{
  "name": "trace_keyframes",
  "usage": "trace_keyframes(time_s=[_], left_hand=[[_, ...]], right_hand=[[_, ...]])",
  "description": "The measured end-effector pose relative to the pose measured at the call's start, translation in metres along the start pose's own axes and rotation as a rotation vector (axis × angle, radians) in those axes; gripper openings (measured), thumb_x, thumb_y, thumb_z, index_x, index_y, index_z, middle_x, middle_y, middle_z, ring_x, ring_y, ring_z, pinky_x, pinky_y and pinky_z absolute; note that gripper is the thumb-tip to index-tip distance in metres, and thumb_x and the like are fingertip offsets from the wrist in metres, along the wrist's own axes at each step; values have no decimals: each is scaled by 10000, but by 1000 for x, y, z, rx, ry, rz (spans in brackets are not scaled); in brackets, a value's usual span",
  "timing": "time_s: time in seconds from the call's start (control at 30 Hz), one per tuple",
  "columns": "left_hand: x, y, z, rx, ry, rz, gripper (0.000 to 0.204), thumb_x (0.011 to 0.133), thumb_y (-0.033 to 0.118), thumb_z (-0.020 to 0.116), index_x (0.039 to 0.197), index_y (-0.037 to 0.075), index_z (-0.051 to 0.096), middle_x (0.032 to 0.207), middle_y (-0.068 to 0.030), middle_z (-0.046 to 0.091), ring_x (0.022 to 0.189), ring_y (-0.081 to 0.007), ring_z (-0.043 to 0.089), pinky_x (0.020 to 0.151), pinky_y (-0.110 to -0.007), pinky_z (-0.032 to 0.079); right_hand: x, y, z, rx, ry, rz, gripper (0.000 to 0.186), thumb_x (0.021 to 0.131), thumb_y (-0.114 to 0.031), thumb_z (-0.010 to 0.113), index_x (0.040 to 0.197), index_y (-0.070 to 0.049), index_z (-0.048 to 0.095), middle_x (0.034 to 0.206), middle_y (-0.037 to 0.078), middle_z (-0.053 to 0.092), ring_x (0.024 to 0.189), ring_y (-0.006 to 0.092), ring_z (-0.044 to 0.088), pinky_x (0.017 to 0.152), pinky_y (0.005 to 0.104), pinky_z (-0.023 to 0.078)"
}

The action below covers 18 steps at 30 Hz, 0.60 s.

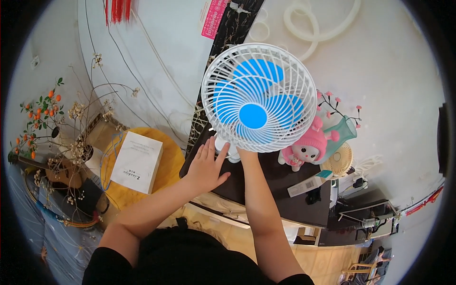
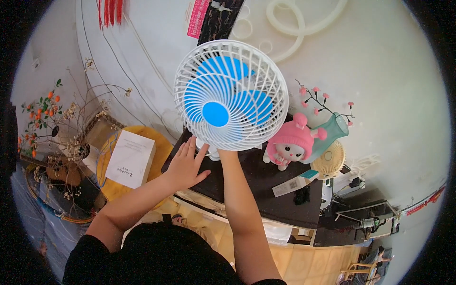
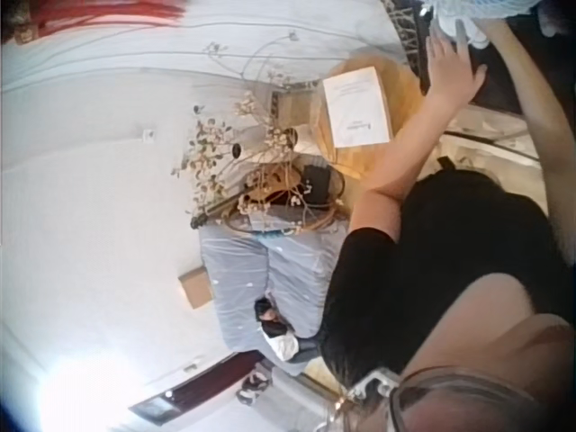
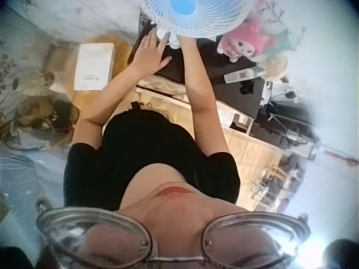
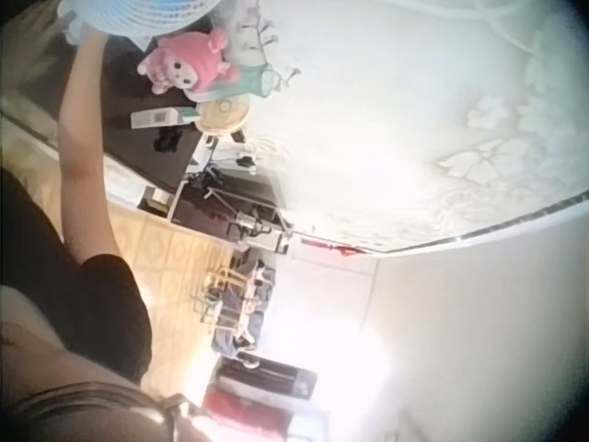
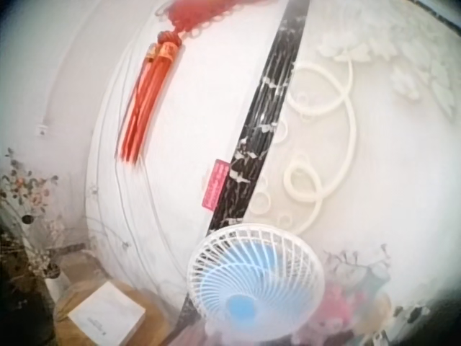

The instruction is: The recorder disassembles and then reassembles a small blue and white desk fan.

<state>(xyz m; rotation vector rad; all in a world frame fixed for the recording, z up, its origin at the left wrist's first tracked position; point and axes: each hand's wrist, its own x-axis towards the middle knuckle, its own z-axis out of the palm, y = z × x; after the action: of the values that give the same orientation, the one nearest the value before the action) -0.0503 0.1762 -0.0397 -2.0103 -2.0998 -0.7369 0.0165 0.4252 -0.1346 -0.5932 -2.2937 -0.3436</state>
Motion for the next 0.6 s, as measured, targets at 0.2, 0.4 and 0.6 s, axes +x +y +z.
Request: trace_keyframes(time_s=[0.2, 0.4, 0.6], left_hand=[[12, -5, 4, -55, -18, 66, 823, 905, 470, 557, 1537, 83, 199, 1464, -420, 219, 1388, -510, 267, 1147, -534, 221], [16, -3, -6, -108, -42, 54, 800, 880, 407, 581, 1542, 147, 215, 1487, -393, 222, 1408, -481, 257, 1159, -504, 220], [7, -8, -9, -166, -22, 56, 699, 828, 240, 590, 1481, 136, 364, 1484, -348, 284, 1359, -469, 351, 1132, -510, 286]], right_hand=[[19, 12, -41, -242, 349, -167, 460, 929, -244, 590, 1351, -73, 525, 1362, 154, 541, 1214, 289, 544, 1010, 465, 432], [30, 20, -35, -143, 44, -20, 451, 920, -221, 616, 1315, -23, 527, 1327, 160, 555, 1191, 332, 539, 1023, 440, 410], [22, -35, -98, 725, -171, 422, 483, 907, -233, 642, 1307, 7, 515, 1302, 156, 566, 1209, 363, 516, 1046, 450, 379]])
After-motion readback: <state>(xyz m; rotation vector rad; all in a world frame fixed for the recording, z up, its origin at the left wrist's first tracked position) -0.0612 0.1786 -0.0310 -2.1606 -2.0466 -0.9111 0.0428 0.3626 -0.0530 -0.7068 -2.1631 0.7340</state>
